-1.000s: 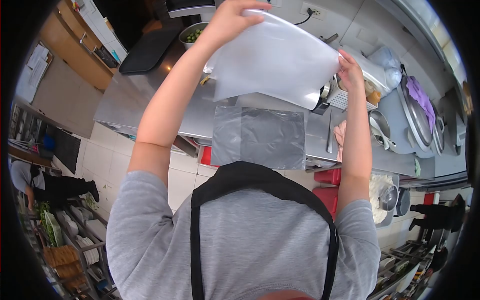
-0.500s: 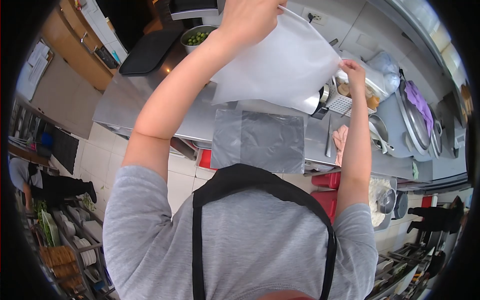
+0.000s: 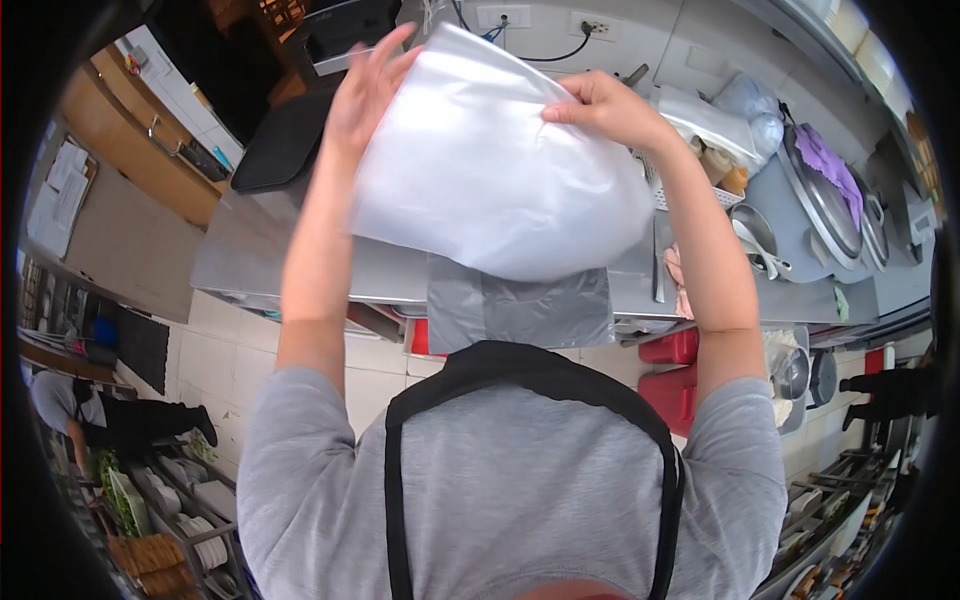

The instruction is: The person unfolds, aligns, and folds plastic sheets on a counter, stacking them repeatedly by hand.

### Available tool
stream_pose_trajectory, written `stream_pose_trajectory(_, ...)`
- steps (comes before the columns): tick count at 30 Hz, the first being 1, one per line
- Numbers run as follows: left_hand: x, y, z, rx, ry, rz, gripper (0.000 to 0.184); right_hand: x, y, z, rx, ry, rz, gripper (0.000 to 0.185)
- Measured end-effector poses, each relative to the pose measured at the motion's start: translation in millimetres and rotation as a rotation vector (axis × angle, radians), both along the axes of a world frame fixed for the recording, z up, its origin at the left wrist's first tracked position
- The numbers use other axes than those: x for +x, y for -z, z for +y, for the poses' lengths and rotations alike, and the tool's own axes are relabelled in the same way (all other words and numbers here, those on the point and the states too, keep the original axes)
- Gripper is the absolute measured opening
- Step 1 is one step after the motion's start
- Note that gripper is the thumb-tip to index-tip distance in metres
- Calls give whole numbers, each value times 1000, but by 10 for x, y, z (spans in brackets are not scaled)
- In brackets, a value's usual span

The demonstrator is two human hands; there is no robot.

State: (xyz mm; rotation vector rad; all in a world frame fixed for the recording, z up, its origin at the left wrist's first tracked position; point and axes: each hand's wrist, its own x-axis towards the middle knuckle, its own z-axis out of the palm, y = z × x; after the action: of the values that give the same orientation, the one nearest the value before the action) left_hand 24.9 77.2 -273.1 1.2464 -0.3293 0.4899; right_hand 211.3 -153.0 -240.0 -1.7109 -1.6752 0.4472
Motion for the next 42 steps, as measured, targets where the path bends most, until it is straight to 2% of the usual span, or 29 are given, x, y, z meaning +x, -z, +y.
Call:
stream_pose_trajectory(1, -62, 297, -70, -279, 37, -80, 69, -60, -85, -5, -24, 27, 58, 31)
stream_pose_trajectory(3, -5, 998, -123, -491, -15, -32, 80, -86, -159, 12, -33, 68, 114, 30)
stream_pose_trajectory(5, 11, 1444, -516, -1023, 464, -448, 85, -65, -123, 49, -38, 100, 341, 32)
stream_pose_trajectory(6, -16, 1424, -655, -1025, 469, -445, 85, -2, -38, 85, -37, 106, 341, 32)
stream_pose_trajectory(8, -67, 1304, -832, -773, -232, -91, 82, 201, 237, 196, 103, 169, 654, 29)
stream_pose_trajectory(9, -80, 1348, -719, -776, -232, -91, 82, 285, 366, 222, 101, 171, 653, 29)
stream_pose_trajectory(11, -110, 1372, -413, -662, 256, -4, 72, 403, 599, 222, 74, 356, 788, 34)
stream_pose_trajectory(12, -80, 1317, -338, -573, 28, 118, 61, 442, 695, 199, 71, 356, 790, 34)
stream_pose_trajectory(13, -70, 1190, -341, -574, 26, 120, 61, 450, 773, 161, 48, 352, 882, 36)
stream_pose_trajectory(15, -42, 1018, -368, -237, -166, 498, 53, 453, 947, 84, 24, 350, 976, 39)
stream_pose_trajectory(17, 3, 982, -379, -237, -193, 555, 50, 378, 1042, -20, 29, 249, 939, 49)
stream_pose_trajectory(18, 27, 976, -378, -237, -223, 608, 48, 341, 1090, -99, -14, 281, 862, 57)
stream_pose_trajectory(21, 52, 993, -279, -177, -242, 647, 42, 266, 1139, -310, -125, 343, 736, 60)
stream_pose_trajectory(22, 50, 966, -260, -171, -239, 652, 42, 230, 1135, -351, -72, 378, 761, 51)
stream_pose_trajectory(26, 75, 790, -225, -67, -243, 630, 38, 269, 1066, -410, -72, 367, 789, 41)
stream_pose_trajectory(29, 64, 475, -242, -32, -287, 597, 38, 227, 802, -444, 27, 358, 792, 35)
stream_pose_trajectory(33, -183, -112, -464, 104, -356, 315, 41, -102, 274, -650, 277, 251, 762, 39)
stream_pose_trajectory(35, -295, -139, -561, 210, -400, 318, 39, -271, 182, -735, 384, 219, 669, 39)
stream_pose_trajectory(36, -304, -36, -536, 316, -431, 353, 36, -135, 289, -712, 205, 213, 551, 45)
stream_pose_trajectory(37, -291, 60, -505, 426, -464, 384, 34, -32, 428, -669, 218, 219, 553, 45)
stream_pose_trajectory(38, -253, 156, -492, 371, -506, 367, 29, 34, 537, -618, 168, 267, 511, 40)
stream_pose_trajectory(39, -252, 202, -465, 512, -649, 405, 27, 105, 618, -596, 115, 312, 467, 36)
stream_pose_trajectory(40, -254, 166, -493, 546, -719, 379, 26, 119, 591, -608, 148, 326, 417, 25)
stream_pose_trajectory(41, -277, 76, -544, 578, -794, 354, 24, 99, 483, -654, 152, 320, 415, 25)
stream_pose_trajectory(42, -382, -136, -542, 628, -703, 529, 20, 85, 336, -723, 238, 262, 390, 22)
